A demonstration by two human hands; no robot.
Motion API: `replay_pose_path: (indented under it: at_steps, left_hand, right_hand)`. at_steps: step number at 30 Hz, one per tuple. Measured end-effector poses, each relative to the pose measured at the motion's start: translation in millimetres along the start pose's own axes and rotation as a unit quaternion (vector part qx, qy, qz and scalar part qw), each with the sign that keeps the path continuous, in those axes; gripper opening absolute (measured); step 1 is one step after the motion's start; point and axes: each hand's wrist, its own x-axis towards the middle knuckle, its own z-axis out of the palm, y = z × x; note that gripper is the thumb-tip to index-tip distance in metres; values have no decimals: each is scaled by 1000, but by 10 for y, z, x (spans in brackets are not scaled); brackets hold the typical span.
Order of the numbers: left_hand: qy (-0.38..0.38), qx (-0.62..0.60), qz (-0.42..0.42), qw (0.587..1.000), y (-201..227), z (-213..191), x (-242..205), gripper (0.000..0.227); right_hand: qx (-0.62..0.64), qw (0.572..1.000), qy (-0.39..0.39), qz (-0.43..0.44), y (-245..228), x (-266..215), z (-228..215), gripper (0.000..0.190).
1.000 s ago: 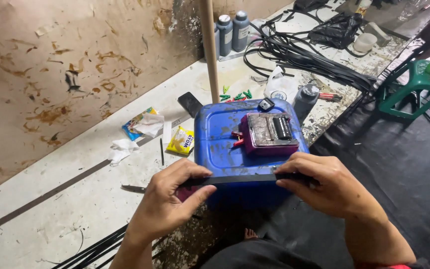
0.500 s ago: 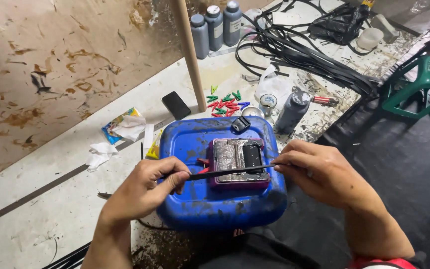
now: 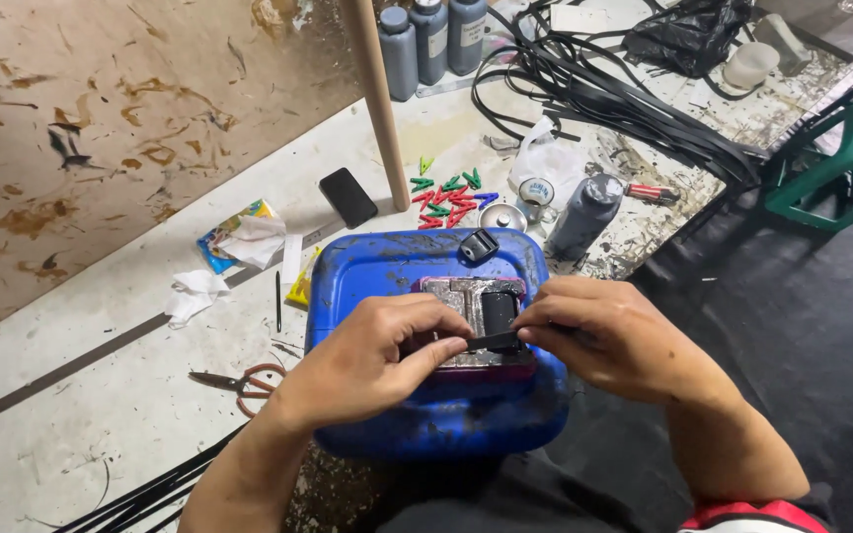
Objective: The person repeatedly picks up black cables, rubs them against a small device on a blue container, and then hangs them on a wall rack using colorful clothespins. The process is repeated for multiple cables.
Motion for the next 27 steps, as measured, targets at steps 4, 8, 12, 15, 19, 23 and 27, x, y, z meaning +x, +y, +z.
replay_pose_path:
  at_steps: [4, 8, 12, 15, 19, 23, 27]
  left_hand:
    - [7, -7, -8, 1000, -76, -122, -23, 15]
    - [-4, 51, -32, 998, -185, -169, -69, 17]
    - [-3, 27, -97, 995, -200, -205, -107, 19]
    - [-9, 1, -152, 988, -176, -250, -134, 18]
    - [-11, -39, -161, 986, -174, -282, -167, 18]
    - [-8, -40, -125, 991, -198, -238, -140, 14]
    - [-1, 61, -6, 998, -174, -150, -69, 11]
  right_hand:
    - [4, 999, 3, 35, -6, -14, -136, 8]
    - [15, 998, -15, 60, 4, -36, -129, 9]
    - [26, 996, -8, 90, 17, -49, -106, 13]
    - [29, 995, -1, 100, 64, -58, -62, 13]
    - [37, 991, -2, 125, 73, -49, -11, 13]
    - [25, 995, -2, 99, -2, 47, 50, 12]
    - [11, 997, -5, 76, -149, 158, 128, 11]
